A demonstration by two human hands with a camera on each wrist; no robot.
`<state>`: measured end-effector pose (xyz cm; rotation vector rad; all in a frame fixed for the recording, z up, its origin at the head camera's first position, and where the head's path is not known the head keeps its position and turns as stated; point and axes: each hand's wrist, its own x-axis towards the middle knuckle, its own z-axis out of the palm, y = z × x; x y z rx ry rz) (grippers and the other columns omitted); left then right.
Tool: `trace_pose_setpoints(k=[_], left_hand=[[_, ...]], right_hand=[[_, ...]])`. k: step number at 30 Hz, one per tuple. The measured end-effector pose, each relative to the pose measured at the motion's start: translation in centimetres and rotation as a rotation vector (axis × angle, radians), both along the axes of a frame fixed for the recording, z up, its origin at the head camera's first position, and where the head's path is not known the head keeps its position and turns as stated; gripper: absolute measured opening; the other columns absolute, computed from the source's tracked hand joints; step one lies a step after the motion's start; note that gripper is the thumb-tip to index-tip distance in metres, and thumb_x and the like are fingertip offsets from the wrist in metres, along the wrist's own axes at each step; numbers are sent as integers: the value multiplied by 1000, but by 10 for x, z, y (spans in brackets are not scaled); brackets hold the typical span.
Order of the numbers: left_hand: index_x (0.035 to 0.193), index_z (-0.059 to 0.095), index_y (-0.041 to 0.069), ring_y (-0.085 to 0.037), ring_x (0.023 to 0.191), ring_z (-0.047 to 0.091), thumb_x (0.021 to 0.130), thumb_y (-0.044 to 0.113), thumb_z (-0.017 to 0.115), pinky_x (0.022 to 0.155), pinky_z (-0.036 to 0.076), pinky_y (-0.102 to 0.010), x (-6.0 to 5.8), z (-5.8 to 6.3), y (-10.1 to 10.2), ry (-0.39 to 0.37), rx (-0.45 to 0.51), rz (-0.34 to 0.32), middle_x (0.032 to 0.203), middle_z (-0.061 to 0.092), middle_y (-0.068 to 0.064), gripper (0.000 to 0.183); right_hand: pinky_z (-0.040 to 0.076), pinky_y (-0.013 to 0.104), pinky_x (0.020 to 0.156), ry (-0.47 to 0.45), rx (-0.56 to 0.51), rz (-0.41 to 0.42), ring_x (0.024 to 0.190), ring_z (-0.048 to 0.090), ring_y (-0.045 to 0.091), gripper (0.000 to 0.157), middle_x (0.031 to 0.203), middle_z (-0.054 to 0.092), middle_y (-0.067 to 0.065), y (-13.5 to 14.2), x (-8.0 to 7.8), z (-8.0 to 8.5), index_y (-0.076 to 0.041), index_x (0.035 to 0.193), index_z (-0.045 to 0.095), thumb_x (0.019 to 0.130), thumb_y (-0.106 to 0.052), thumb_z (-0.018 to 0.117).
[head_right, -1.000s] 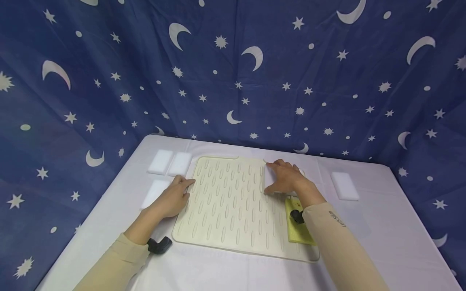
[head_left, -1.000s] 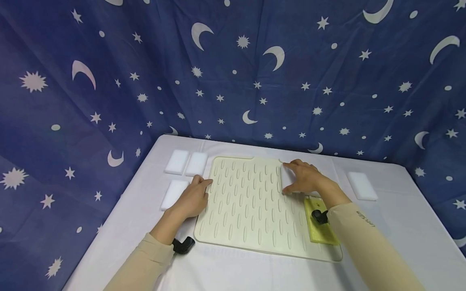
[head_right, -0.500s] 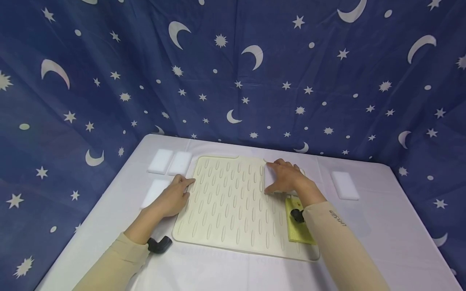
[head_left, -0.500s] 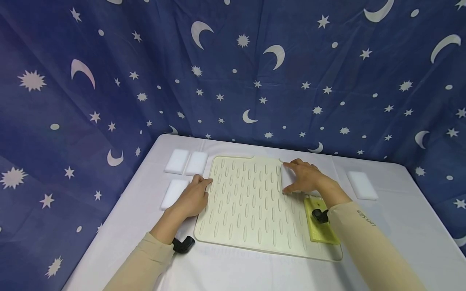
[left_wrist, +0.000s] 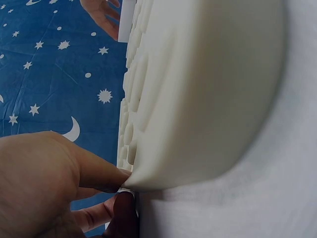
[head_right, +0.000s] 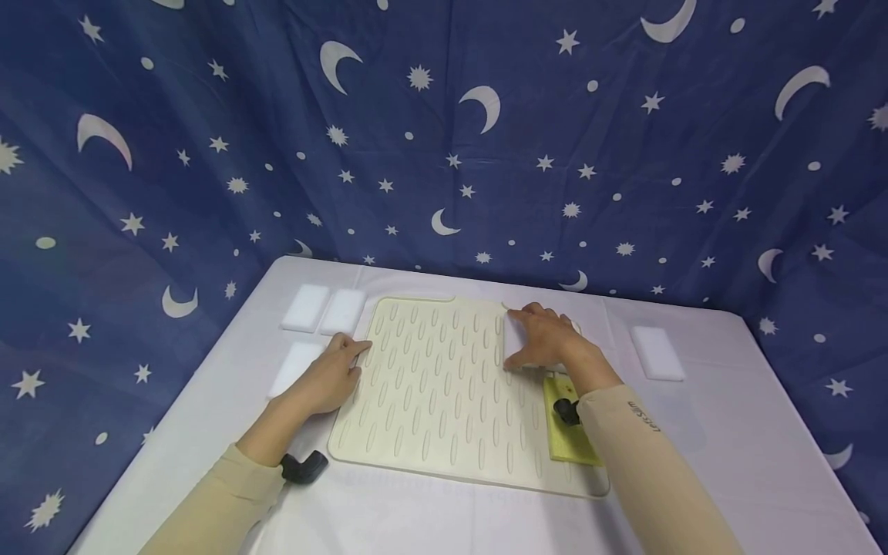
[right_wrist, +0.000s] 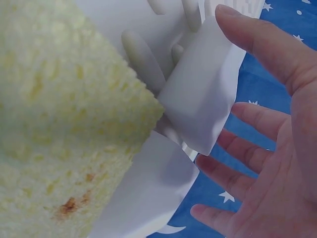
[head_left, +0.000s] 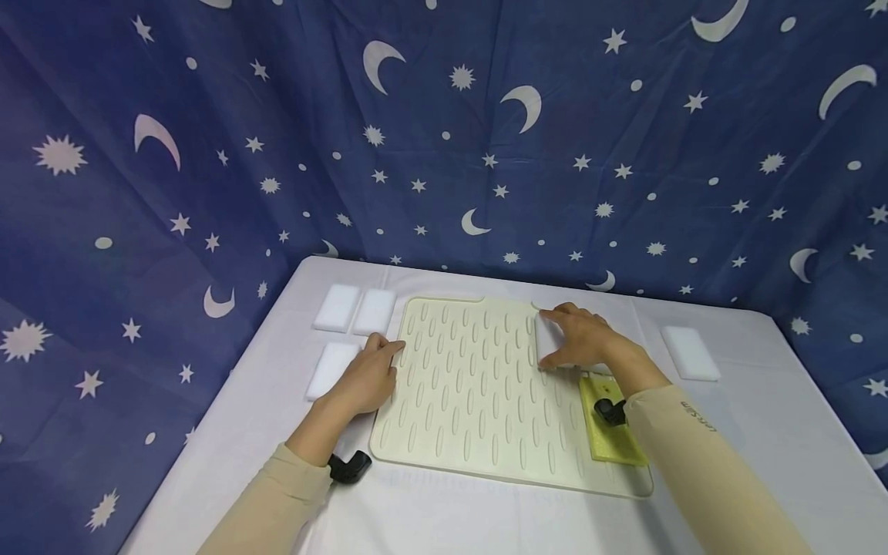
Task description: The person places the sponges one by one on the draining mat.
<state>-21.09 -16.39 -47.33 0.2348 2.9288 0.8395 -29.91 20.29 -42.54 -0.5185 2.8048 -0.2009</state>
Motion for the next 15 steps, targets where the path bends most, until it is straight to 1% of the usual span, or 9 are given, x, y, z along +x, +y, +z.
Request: trace_pose_setpoints(k=[6, 11, 15], left_hand=[[143, 46, 7, -19, 87, 48, 96, 7, 49, 76, 43, -31, -1, -2, 0, -11, 1, 12, 121, 44, -9, 47], [143, 47, 6, -19, 87, 48, 96, 7, 50, 75, 43, -31, 0, -2, 1, -6, 3, 14, 120, 44, -9, 47], [143, 47, 7, -20, 87, 47, 96, 7, 50, 75, 43, -31, 0, -2, 1, -6, 1, 13, 121, 44, -9, 47]], right_hand=[[26, 66, 107, -1, 0, 0, 132, 38, 43, 106, 149, 34, 19, -1, 1, 1, -15, 152, 32, 67, -54, 83], [23, 67, 108, 3, -6, -3, 134, 36, 44, 108, 151, 33, 18, 0, 1, 1, -16, 152, 32, 66, -55, 83], [24, 66, 108, 9, -10, -3, 135, 35, 43, 109, 152, 32, 16, 2, 2, 3, -17, 152, 32, 65, -56, 83]])
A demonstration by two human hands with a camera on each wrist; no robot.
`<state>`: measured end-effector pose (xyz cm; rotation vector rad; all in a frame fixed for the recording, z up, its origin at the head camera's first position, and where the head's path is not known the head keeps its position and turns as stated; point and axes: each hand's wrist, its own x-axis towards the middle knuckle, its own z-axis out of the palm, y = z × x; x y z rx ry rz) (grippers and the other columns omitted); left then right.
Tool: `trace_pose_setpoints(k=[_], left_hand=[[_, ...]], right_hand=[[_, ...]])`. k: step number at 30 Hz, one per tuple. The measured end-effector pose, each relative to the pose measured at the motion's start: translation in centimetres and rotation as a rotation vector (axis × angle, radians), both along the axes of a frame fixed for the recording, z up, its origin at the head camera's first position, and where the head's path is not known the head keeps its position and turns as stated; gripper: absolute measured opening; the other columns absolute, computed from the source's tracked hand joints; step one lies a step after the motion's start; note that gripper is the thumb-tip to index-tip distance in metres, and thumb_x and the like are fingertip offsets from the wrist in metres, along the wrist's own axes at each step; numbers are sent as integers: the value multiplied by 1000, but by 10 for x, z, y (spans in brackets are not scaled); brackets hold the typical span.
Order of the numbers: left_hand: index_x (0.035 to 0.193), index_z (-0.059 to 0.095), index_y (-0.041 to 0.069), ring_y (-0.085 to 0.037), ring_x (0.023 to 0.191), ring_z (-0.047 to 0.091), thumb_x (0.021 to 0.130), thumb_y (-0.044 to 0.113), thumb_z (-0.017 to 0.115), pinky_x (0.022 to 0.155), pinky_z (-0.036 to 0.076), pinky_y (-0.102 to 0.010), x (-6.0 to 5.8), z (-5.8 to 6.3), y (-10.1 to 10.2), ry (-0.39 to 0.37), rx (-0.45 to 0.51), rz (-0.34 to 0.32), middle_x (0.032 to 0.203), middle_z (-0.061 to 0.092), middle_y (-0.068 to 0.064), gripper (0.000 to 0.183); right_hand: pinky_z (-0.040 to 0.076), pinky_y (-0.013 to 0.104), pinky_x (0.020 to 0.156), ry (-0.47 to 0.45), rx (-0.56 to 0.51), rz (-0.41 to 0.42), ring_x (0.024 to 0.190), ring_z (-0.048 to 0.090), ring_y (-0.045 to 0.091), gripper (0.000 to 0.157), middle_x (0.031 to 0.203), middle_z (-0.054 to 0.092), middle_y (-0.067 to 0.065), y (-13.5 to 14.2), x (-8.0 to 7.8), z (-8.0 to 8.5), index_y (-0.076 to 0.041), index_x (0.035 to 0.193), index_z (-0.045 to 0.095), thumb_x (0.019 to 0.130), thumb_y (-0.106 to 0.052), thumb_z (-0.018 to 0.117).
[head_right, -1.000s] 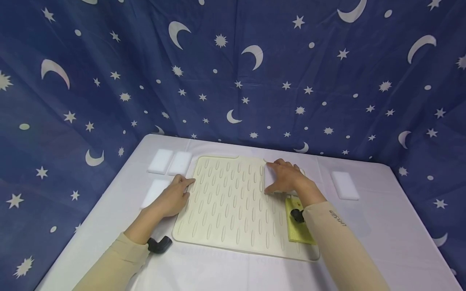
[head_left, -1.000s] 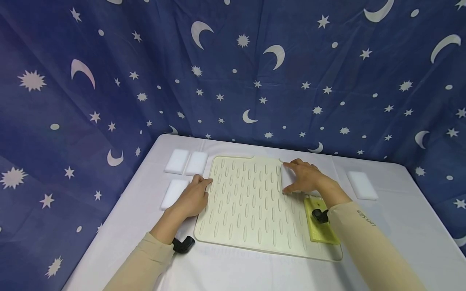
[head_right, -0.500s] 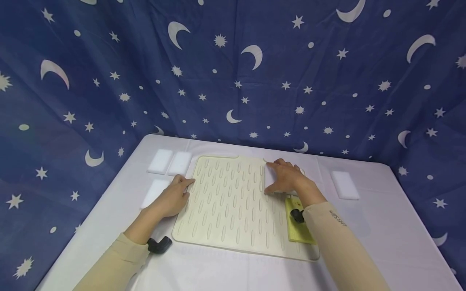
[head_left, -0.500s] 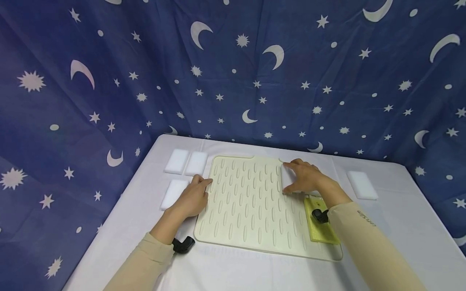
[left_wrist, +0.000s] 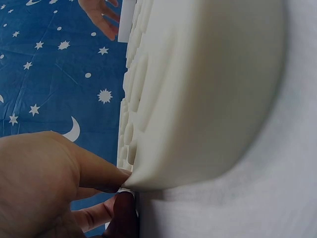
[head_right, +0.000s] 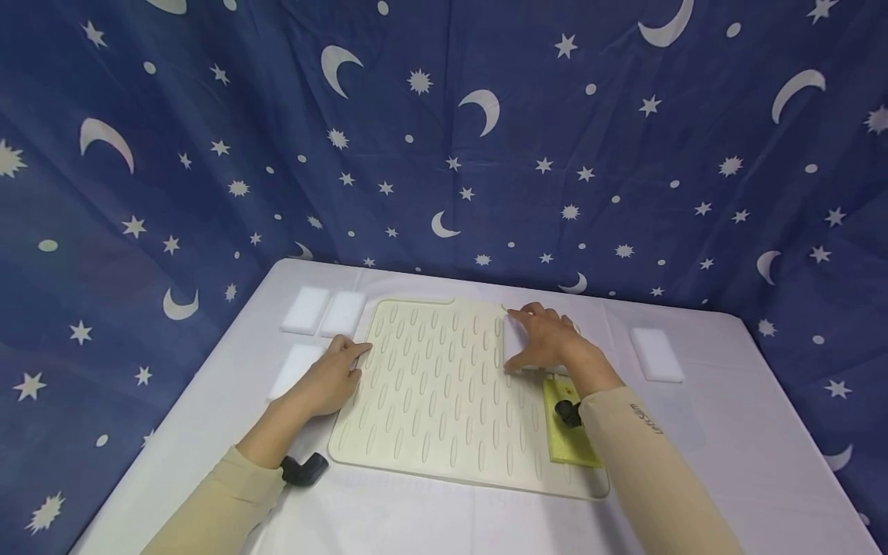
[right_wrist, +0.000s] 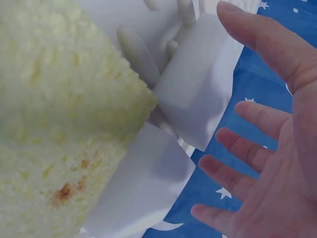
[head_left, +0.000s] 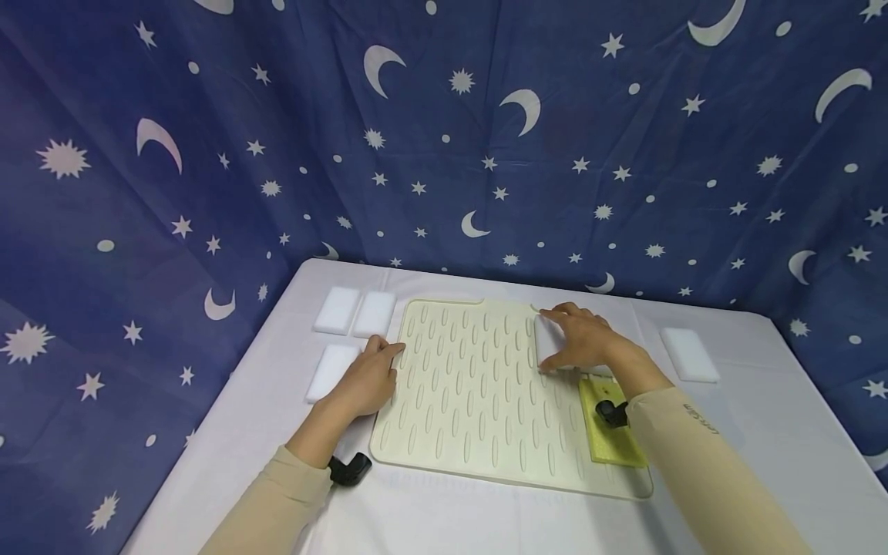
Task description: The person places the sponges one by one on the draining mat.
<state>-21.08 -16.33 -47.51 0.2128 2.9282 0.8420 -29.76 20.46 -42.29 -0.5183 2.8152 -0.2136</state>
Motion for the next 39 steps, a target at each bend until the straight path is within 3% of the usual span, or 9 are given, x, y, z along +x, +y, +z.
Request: trace_pose_setpoints(k=[18, 39], left_hand=[[142, 47, 6, -19, 85, 48, 96, 8, 50, 74, 43, -31, 0, 0, -1, 10, 3, 0, 121, 44, -10, 46], [142, 48, 7, -19, 85, 48, 96, 7, 51, 74, 44, -31, 1, 0, -2, 16, 6, -6, 122, 45, -10, 46]], right_hand=[[29, 67, 103, 22, -34, 5, 137, 32, 43, 102, 153, 29, 15, 18, 7, 12, -19, 153, 30, 71, -53, 80], [29, 72, 100, 36, -56, -46, 137, 27, 48, 97, 154, 25, 21, 83, 21, 29, -14, 152, 31, 75, -52, 77]])
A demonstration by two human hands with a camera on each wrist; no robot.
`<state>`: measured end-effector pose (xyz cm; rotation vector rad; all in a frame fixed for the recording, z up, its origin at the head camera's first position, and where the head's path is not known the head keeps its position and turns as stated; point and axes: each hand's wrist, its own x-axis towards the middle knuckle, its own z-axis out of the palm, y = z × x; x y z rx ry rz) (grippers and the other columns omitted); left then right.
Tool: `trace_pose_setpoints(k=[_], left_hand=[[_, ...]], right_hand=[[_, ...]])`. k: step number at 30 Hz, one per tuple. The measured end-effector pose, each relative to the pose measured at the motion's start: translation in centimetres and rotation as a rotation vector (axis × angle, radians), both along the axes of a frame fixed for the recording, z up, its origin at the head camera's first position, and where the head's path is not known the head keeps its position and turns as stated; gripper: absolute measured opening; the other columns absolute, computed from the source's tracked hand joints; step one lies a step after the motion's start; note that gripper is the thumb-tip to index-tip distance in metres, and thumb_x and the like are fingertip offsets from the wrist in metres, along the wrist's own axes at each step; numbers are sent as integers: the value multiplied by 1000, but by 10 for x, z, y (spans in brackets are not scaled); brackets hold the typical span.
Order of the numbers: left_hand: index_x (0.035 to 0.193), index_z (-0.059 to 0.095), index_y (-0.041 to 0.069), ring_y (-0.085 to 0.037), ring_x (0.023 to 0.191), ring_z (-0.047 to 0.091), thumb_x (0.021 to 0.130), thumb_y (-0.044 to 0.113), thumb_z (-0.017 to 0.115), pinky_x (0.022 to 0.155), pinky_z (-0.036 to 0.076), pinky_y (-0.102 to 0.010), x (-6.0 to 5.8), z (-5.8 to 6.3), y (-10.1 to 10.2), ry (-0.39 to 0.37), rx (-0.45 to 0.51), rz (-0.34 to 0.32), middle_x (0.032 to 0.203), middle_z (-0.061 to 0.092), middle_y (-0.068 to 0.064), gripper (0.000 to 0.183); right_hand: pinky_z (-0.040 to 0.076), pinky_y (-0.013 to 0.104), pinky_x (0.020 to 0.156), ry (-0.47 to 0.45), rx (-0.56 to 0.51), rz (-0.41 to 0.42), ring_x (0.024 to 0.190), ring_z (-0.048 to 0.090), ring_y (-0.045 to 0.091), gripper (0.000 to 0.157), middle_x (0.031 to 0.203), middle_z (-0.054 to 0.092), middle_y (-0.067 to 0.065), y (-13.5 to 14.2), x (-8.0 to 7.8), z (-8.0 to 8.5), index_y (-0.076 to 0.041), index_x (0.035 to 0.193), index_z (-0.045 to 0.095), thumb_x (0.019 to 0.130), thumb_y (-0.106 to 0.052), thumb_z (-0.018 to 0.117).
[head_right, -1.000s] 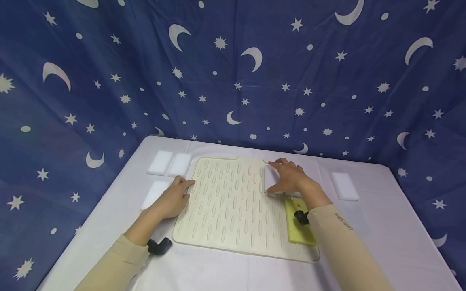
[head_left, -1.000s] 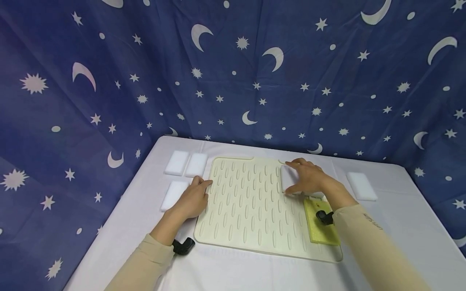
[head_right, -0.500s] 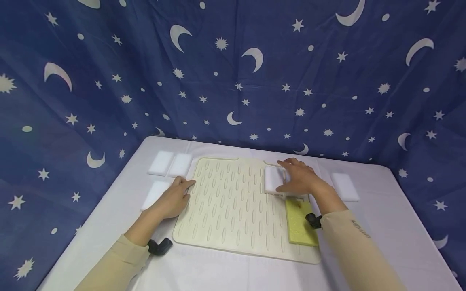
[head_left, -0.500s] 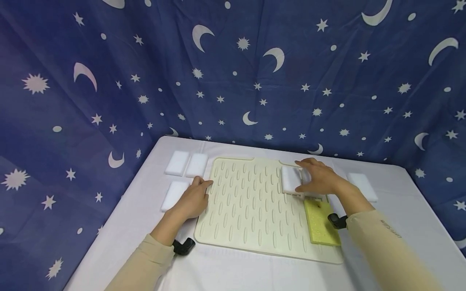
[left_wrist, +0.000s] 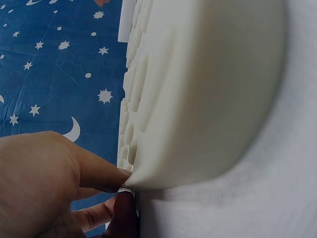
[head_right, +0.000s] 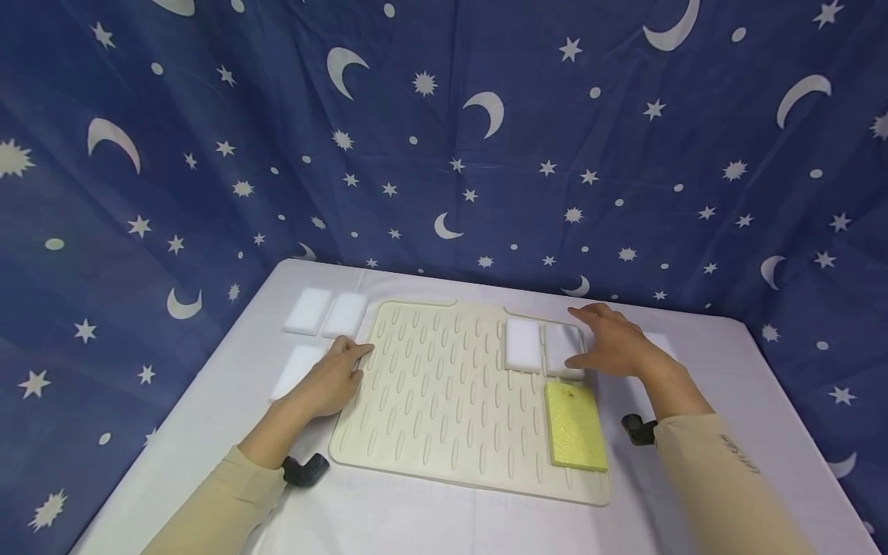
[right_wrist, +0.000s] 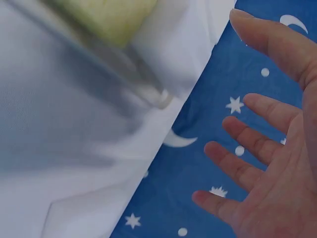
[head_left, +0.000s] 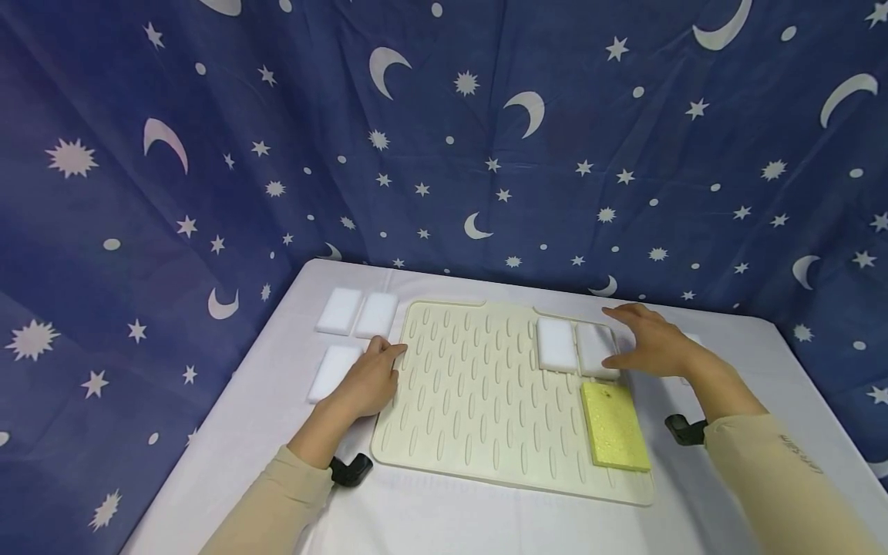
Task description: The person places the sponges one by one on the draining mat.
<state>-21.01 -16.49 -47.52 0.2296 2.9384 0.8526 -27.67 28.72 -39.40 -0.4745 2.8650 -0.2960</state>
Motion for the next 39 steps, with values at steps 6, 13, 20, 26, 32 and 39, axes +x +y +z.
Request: trace_pose_setpoints(k=[6, 13, 20, 26, 32, 39], left_hand=[[142, 48, 6, -19, 85, 48, 96, 7, 51, 73, 43, -30, 0, 0, 0, 1, 5, 3, 120, 45, -10, 46], [141, 49, 7, -19, 86, 48, 96, 7, 51, 75, 44, -32, -1, 0, -1, -3, 11, 16, 118, 45, -9, 46], [143, 47, 7, -19, 88, 48, 96, 8, 50, 77, 45, -32, -1, 0, -1, -15, 5, 16, 120, 45, -9, 46], [143, 47, 7, -19, 90, 49, 96, 8, 49, 80, 45, -33, -1, 0, 0, -16, 10, 16, 120, 44, -9, 46], [143, 47, 6, -19, 90, 49, 96, 7, 49, 80, 45, -33, 0, 1, 0, -19, 18, 16, 120, 45, -10, 46], [142, 47, 6, -19, 91, 49, 96, 7, 50, 81, 46, -34, -1, 0, 0, -14, 14, 15, 120, 45, -10, 46]], right_hand=[[28, 73, 100, -13, -11, -25, 136, 26, 50, 98, 153, 23, 24, 16, -1, 2, -12, 152, 30, 75, -50, 78], [30, 72, 99, -32, -23, -41, 133, 28, 49, 100, 151, 23, 28, 33, -5, -3, -8, 151, 31, 74, -51, 78], [30, 73, 97, -56, -25, -62, 132, 26, 52, 104, 150, 20, 31, 45, -7, -6, -6, 151, 29, 73, -55, 78], [30, 74, 96, -70, -9, -85, 130, 26, 54, 106, 149, 20, 33, 58, -8, -9, -3, 150, 31, 71, -57, 78], [28, 75, 96, -67, -8, -78, 129, 26, 56, 105, 147, 21, 35, 73, -9, -15, 0, 148, 32, 71, -55, 79], [26, 76, 96, -102, -7, -125, 129, 23, 58, 109, 148, 19, 36, 89, -10, -27, -2, 149, 30, 67, -53, 81]])
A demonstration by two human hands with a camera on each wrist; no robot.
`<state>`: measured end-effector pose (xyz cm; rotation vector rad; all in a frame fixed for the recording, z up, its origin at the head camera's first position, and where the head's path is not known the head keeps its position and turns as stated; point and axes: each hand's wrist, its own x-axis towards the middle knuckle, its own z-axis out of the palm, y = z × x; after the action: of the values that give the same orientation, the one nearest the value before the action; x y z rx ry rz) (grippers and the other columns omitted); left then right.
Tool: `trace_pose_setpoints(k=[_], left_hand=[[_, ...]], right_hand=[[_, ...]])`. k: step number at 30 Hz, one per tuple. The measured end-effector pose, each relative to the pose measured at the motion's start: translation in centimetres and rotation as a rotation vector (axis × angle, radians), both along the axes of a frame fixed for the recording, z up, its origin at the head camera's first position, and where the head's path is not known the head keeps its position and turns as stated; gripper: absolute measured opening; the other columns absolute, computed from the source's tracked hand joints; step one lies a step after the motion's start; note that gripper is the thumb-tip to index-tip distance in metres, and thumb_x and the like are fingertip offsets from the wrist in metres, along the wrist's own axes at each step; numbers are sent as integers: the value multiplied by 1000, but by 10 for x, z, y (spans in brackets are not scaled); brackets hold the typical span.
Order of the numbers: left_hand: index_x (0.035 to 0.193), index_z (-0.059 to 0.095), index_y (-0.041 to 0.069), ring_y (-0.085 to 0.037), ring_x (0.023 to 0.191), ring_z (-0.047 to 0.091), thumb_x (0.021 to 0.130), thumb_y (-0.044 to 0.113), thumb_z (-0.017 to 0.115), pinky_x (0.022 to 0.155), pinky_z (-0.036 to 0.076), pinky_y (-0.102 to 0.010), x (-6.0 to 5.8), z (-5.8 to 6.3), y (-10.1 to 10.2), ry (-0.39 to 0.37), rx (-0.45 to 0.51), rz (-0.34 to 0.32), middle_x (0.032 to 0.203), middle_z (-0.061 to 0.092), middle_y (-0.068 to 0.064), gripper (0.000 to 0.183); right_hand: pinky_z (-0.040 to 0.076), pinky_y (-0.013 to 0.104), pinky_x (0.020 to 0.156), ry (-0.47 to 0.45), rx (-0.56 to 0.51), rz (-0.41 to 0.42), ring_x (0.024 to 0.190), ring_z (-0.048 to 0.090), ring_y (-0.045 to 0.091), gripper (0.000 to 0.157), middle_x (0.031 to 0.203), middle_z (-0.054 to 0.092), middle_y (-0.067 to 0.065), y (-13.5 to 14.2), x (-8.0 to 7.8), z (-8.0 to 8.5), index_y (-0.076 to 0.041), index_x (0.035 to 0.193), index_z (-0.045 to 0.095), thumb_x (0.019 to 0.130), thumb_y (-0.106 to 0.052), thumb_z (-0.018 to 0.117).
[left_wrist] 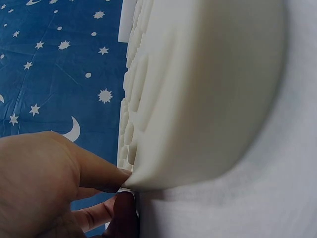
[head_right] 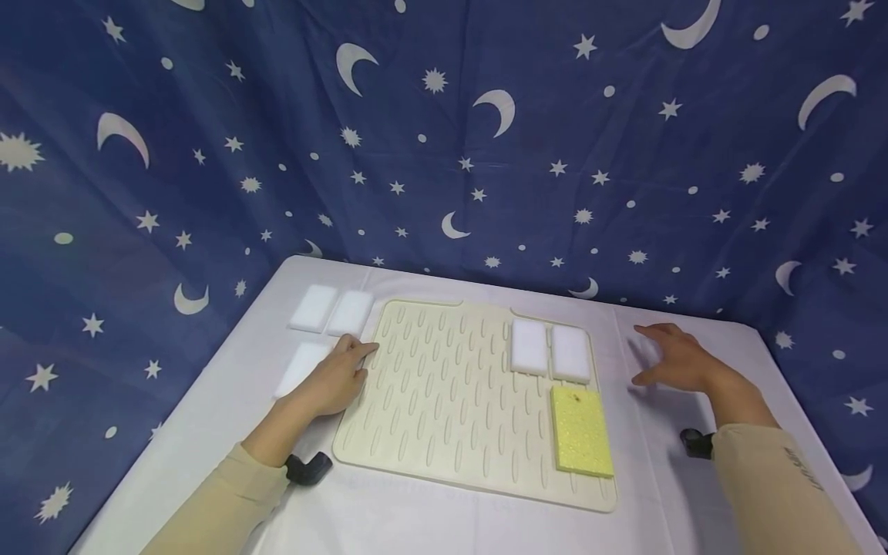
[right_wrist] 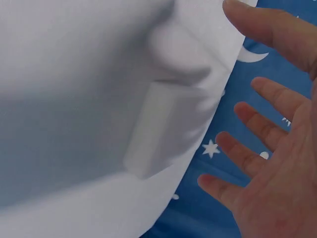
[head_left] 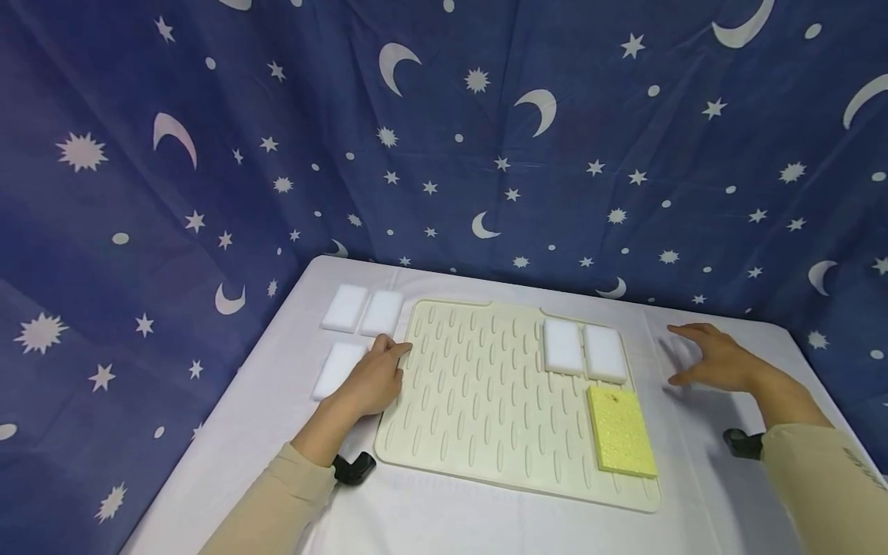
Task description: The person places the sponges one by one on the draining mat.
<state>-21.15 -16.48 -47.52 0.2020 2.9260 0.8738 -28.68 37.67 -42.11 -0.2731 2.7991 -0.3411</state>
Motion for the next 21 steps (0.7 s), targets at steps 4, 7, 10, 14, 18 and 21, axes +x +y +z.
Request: trace_pose_setpoints(k=[4, 7, 10, 14, 18, 21], left_hand=[[142, 47, 6, -19, 91, 49, 96, 7, 50, 82, 46, -35, 0, -1, -1, 4, 1, -2, 121, 45, -10, 46], [142, 48, 6, -19, 91, 50, 96, 7, 50, 82, 46, -34, 0, -1, -2, 7, 3, -4, 122, 45, -10, 46], [142, 48, 6, -19, 91, 50, 96, 7, 51, 82, 46, -34, 0, -1, -1, 14, -1, -6, 122, 45, -11, 46], [141, 48, 6, -19, 90, 50, 96, 7, 50, 82, 46, -34, 1, 0, -1, 17, -7, -8, 122, 45, -11, 46], [141, 48, 6, -20, 90, 50, 96, 7, 50, 82, 46, -35, 1, 0, -2, 18, -11, -11, 122, 45, -11, 46], [141, 48, 6, -19, 90, 50, 96, 7, 50, 82, 46, -35, 1, 0, -2, 18, -12, -10, 122, 45, -11, 46]], right_hand=[[25, 77, 95, -21, 6, -10, 128, 22, 59, 111, 148, 18, 36, 7, -1, -5, -2, 149, 30, 65, -51, 83], [23, 78, 95, -31, 4, -5, 128, 21, 60, 112, 148, 16, 36, 11, 0, -5, -1, 149, 30, 64, -48, 84], [22, 79, 95, -48, -7, -12, 129, 19, 60, 112, 149, 14, 36, 15, 2, -6, 0, 149, 28, 64, -45, 85], [21, 79, 96, -72, -15, -31, 131, 16, 60, 112, 151, 11, 36, 19, 4, -8, 0, 150, 26, 64, -42, 85], [19, 79, 96, -90, -38, -35, 133, 13, 60, 113, 152, 8, 35, 23, 4, -11, 0, 150, 24, 64, -39, 85], [17, 79, 96, -100, -60, -33, 134, 11, 60, 114, 152, 7, 35, 26, 3, -14, -1, 151, 23, 63, -37, 85]])
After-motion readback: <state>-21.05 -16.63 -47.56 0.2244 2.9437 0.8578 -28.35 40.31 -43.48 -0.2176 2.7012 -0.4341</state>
